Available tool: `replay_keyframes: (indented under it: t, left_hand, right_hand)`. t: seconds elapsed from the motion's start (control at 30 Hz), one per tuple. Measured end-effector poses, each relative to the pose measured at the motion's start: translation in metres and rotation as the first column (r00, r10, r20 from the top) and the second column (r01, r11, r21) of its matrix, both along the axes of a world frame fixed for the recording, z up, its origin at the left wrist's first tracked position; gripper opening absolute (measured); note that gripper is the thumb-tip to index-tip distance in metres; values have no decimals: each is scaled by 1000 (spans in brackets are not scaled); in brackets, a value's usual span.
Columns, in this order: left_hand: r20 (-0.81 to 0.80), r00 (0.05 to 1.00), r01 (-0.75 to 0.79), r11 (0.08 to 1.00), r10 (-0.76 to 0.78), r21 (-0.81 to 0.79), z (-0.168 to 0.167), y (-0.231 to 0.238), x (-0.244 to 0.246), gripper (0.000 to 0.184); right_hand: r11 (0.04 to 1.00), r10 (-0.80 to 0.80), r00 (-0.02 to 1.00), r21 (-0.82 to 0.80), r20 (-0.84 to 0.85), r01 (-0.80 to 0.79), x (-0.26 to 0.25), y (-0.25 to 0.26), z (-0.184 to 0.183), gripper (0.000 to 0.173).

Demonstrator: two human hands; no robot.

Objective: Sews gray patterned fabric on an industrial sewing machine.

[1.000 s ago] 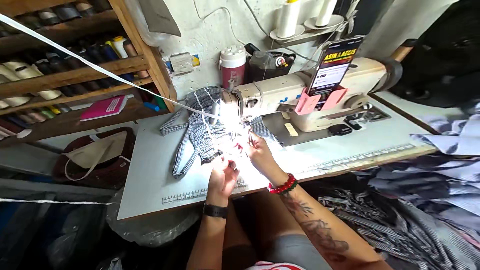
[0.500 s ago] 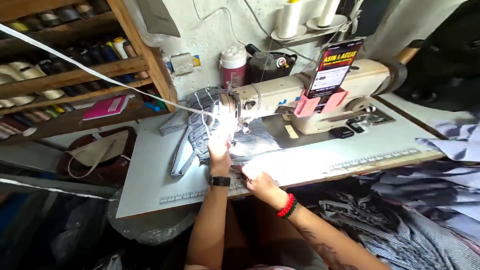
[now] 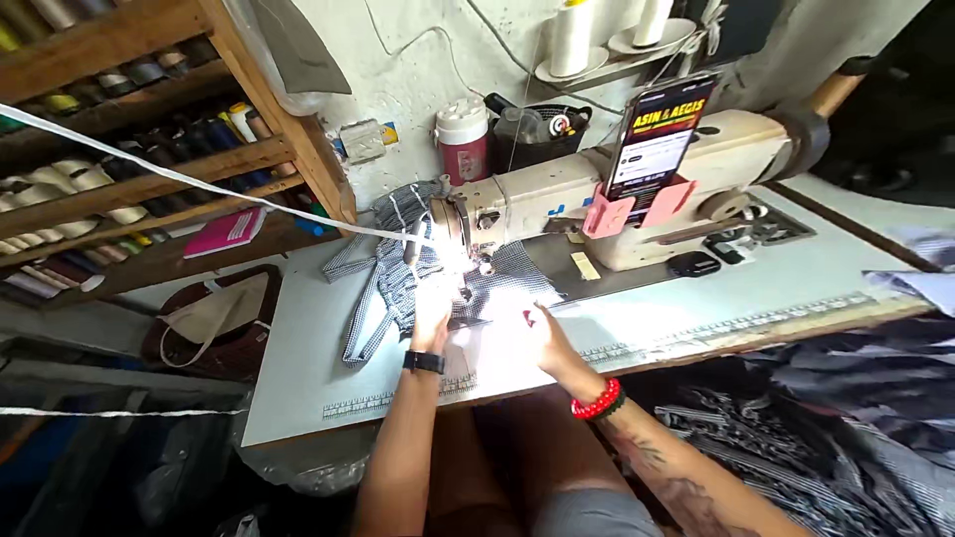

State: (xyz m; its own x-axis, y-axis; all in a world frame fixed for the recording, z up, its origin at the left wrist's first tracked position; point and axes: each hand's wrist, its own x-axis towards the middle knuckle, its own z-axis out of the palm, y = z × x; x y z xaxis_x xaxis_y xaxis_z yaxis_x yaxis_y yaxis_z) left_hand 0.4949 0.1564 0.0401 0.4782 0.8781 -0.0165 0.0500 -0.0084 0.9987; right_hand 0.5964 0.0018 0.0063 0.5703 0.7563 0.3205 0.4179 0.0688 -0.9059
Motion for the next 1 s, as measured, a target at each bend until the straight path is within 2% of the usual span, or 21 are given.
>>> replay_keyframes:
  t: [0.07, 0.1, 0.17, 0.23, 0.3, 0.37, 0.43, 0.47, 0.53, 0.6, 0.67, 0.73, 0.8, 0.83, 0.87, 0.9, 0.93, 0.97, 1.0]
  left_hand:
    - [-259, 966, 29, 976, 29, 217, -9, 22, 0, 15]
    - [-352, 936, 83, 966, 9, 247, -8, 26, 2, 17]
    - [-457, 886, 190, 957, -71, 220, -2, 25, 10, 19]
    - [-465, 877, 224, 958, -117, 181, -1, 23, 16, 19]
    - [-425, 898, 216, 956, -114, 199, -4, 25, 19, 15]
    - [-409, 906, 218, 949, -111, 225, -11, 27, 18, 14]
    - [-406, 907, 221, 945, -109, 241, -13, 28, 18, 13]
    - [-394, 912, 223, 942, -111, 250, -14, 29, 19, 13]
    - [-358, 925, 232, 937, -130, 259, -19, 33, 18, 15]
    - [-309, 944, 196, 950, -116, 243, -18, 33, 14, 15]
    - [-216, 974, 108, 976, -65, 191, -13, 30, 3, 14]
    - [-139, 989, -6, 965, 44, 262, -15, 27, -16, 12]
    - [-153, 985, 7, 880, 74, 474, -22, 21, -38, 12]
    - [-211, 976, 75, 833, 51, 548, -25, 11, -52, 14]
    - [-278, 961, 169, 796, -1, 581, -27, -2, -63, 17]
    - [-313, 947, 257, 749, -70, 611, -31, -18, -72, 18]
    - [-321, 937, 323, 681, -134, 658, -36, -33, -79, 19]
    - [-313, 931, 359, 620, -187, 698, -41, -45, -83, 19]
    - [-301, 925, 380, 588, -232, 714, -41, -51, -85, 18]
  right_hand:
    - [999, -37, 998, -15, -41, 36, 20, 20, 8, 29]
    - [996, -62, 998, -63, -18, 61, 25, 34, 11, 29]
    - [985, -72, 991, -151, 111, 89, 33, 59, 11, 24]
    - [971, -41, 983, -223, 176, 81, 37, 76, 5, 23]
    - [965, -7, 1000, -263, 18, 12, 34, 82, 3, 27]
    - [980, 4, 971, -191, -240, -51, 27, 83, 0, 28]
    - [985, -44, 955, -175, -293, -9, 27, 85, -4, 28]
    - [977, -89, 962, -213, -257, 33, 27, 87, -2, 29]
    - [938, -151, 988, -319, -35, 132, 28, 91, 2, 31]
    - [917, -164, 974, -342, 154, 208, 29, 96, 4, 31]
    - [891, -162, 956, -380, 246, 249, 30, 95, 7, 31]
    - [892, -129, 951, -385, 282, 235, 34, 88, 6, 32]
    - [928, -83, 987, -350, 138, 127, 32, 74, 6, 29]
    - [945, -34, 999, -326, -35, 21, 26, 64, 10, 23]
    - [957, 31, 961, -270, -273, -108, 19, 55, 12, 16]
    - [959, 92, 845, -182, -526, -217, 12, 47, 14, 13]
    - [959, 133, 692, -85, -709, -271, 4, 39, 16, 16]
    - [966, 147, 594, -15, -791, -258, -2, 34, 16, 21]
    - [977, 134, 621, 1, -772, -211, -8, 32, 16, 21]
